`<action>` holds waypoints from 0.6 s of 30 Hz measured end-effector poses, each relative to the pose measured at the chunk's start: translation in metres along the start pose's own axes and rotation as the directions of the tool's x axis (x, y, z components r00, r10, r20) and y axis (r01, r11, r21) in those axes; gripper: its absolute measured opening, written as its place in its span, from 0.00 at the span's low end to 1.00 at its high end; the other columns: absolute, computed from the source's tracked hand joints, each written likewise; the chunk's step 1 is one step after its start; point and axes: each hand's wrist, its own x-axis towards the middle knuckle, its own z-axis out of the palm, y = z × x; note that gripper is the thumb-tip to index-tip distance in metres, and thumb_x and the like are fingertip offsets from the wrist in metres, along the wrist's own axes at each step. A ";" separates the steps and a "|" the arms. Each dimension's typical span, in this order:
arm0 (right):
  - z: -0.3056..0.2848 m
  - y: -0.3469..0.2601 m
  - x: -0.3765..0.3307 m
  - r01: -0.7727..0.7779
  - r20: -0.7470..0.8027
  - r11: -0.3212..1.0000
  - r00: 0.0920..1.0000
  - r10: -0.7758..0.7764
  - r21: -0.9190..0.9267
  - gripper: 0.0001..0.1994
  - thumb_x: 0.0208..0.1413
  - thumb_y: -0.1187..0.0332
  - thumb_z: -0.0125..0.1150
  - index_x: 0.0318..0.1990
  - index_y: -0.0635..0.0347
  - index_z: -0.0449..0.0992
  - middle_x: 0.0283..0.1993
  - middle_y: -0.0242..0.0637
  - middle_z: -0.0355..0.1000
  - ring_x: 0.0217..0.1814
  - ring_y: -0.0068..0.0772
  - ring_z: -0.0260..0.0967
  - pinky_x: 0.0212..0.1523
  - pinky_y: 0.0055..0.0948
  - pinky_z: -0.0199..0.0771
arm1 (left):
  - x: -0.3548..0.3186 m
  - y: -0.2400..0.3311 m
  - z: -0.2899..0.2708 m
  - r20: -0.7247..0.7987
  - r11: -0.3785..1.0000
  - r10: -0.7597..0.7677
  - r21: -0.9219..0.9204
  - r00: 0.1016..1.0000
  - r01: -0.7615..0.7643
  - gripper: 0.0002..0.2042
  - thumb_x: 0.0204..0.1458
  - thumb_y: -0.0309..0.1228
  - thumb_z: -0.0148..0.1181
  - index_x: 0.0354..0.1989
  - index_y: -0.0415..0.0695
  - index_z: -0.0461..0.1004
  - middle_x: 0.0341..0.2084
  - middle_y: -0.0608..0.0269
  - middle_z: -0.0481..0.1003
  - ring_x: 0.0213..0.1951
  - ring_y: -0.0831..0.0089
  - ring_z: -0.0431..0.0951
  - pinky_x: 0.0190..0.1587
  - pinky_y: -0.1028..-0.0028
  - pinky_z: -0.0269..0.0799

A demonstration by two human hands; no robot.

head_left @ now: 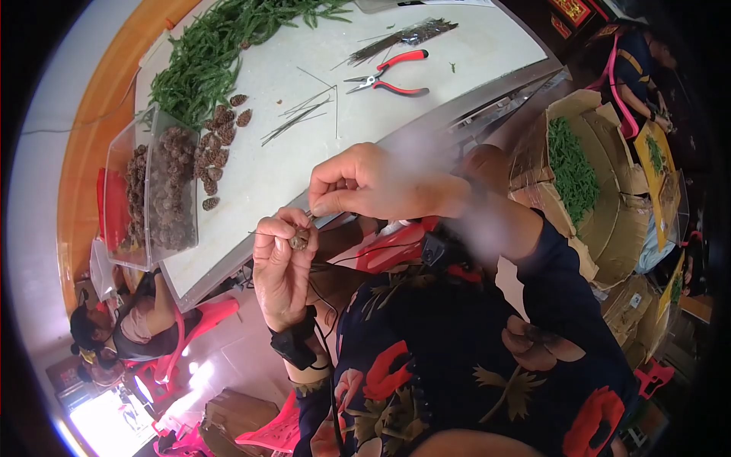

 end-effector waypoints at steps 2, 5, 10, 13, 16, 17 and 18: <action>-0.001 0.000 -0.001 0.003 -0.002 0.999 1.000 -0.003 -0.055 0.06 0.55 0.71 0.59 0.33 0.65 0.75 0.24 0.30 0.71 0.23 0.15 0.65 0.23 0.19 0.69 | -0.002 -0.001 0.000 0.000 1.000 -0.007 0.009 1.000 0.007 0.07 0.57 0.30 0.54 0.38 0.40 0.67 0.43 0.53 0.66 0.37 0.71 0.66 0.40 0.76 0.65; -0.002 -0.001 -0.004 0.102 -0.027 0.985 0.994 -0.106 -0.136 0.04 0.53 0.73 0.60 0.32 0.64 0.75 0.23 0.33 0.71 0.24 0.17 0.66 0.24 0.21 0.69 | -0.004 0.001 0.003 -0.005 0.993 -0.076 0.087 0.997 0.076 0.07 0.58 0.30 0.53 0.38 0.40 0.67 0.42 0.49 0.68 0.35 0.71 0.67 0.39 0.77 0.65; -0.001 -0.009 -0.009 0.111 -0.033 0.959 0.992 -0.124 -0.259 0.03 0.51 0.74 0.60 0.31 0.63 0.75 0.23 0.36 0.71 0.23 0.20 0.67 0.23 0.23 0.67 | -0.004 0.004 0.007 -0.014 0.986 -0.133 0.100 0.991 0.134 0.07 0.58 0.30 0.53 0.38 0.38 0.68 0.39 0.48 0.71 0.32 0.73 0.68 0.37 0.79 0.64; 0.001 -0.011 -0.011 0.140 -0.072 0.953 0.984 -0.164 -0.267 0.02 0.50 0.73 0.61 0.30 0.61 0.74 0.27 0.36 0.72 0.28 0.27 0.69 0.29 0.26 0.68 | -0.004 0.003 0.009 -0.066 0.982 -0.112 0.148 0.992 0.121 0.08 0.57 0.29 0.54 0.38 0.37 0.69 0.36 0.49 0.73 0.30 0.75 0.67 0.35 0.80 0.64; 0.005 -0.005 -0.003 0.313 -0.124 0.855 0.911 -0.393 -0.414 0.03 0.50 0.72 0.61 0.30 0.60 0.74 0.30 0.35 0.72 0.33 0.30 0.68 0.35 0.28 0.68 | -0.005 0.003 0.010 -0.089 0.971 -0.096 0.209 0.991 0.113 0.07 0.56 0.28 0.55 0.38 0.37 0.69 0.34 0.51 0.73 0.29 0.77 0.67 0.34 0.81 0.64; 0.006 -0.004 0.000 0.384 -0.134 0.784 0.854 -0.502 -0.487 0.03 0.51 0.71 0.61 0.29 0.60 0.74 0.31 0.34 0.72 0.35 0.32 0.68 0.39 0.28 0.68 | -0.005 0.003 0.011 -0.101 0.965 -0.087 0.239 0.991 0.109 0.07 0.56 0.27 0.55 0.38 0.37 0.69 0.33 0.53 0.73 0.28 0.78 0.67 0.34 0.81 0.63; 0.009 -0.004 0.001 0.385 -0.134 0.784 0.854 -0.503 -0.487 0.03 0.51 0.71 0.61 0.29 0.60 0.74 0.31 0.34 0.72 0.35 0.32 0.68 0.39 0.28 0.68 | -0.006 0.002 0.012 -0.101 0.965 -0.086 0.240 0.991 0.109 0.07 0.56 0.27 0.55 0.38 0.37 0.69 0.33 0.53 0.73 0.28 0.78 0.67 0.34 0.81 0.63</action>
